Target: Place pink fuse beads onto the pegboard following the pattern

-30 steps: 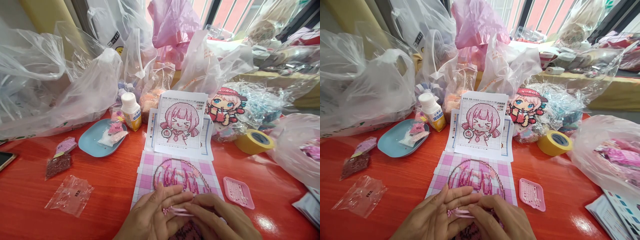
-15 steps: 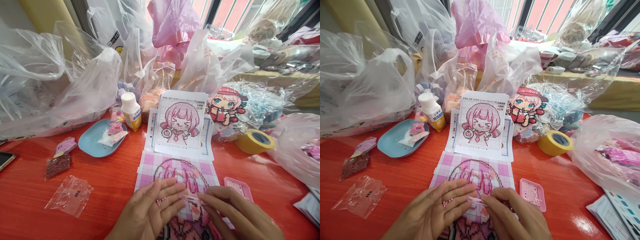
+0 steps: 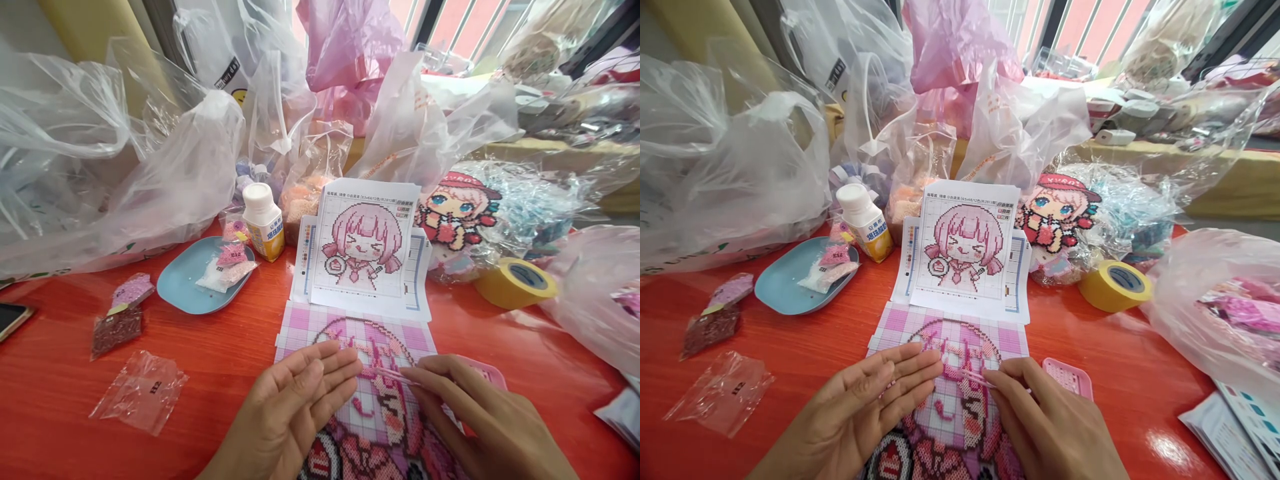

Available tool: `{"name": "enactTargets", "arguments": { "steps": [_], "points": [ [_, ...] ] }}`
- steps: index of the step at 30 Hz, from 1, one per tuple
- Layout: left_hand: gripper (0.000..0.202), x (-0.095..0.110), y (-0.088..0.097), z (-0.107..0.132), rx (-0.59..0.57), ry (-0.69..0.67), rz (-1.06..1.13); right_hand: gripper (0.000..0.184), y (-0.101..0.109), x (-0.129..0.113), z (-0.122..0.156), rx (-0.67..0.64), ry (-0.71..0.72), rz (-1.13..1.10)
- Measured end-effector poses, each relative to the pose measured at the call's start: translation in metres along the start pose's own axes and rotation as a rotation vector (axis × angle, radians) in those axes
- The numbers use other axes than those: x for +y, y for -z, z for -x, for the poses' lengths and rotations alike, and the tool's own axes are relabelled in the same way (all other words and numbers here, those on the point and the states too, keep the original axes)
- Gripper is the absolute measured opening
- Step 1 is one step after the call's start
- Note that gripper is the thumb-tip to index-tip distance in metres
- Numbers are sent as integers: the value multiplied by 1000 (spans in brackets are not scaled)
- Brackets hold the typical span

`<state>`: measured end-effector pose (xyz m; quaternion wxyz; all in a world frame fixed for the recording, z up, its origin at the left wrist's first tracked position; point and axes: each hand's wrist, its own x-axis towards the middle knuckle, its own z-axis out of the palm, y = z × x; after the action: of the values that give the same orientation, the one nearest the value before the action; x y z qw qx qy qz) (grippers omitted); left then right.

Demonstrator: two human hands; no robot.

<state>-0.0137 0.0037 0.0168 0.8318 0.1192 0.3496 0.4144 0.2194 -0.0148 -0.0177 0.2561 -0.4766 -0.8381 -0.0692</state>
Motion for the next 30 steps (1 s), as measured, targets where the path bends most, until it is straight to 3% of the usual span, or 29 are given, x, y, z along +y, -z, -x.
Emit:
{"name": "enactTargets", "arguments": {
  "steps": [30],
  "points": [
    [22, -3, 1, -5, -21, 32, 78, 28, 2, -2, -4, 16, 38, 49]
  ]
}}
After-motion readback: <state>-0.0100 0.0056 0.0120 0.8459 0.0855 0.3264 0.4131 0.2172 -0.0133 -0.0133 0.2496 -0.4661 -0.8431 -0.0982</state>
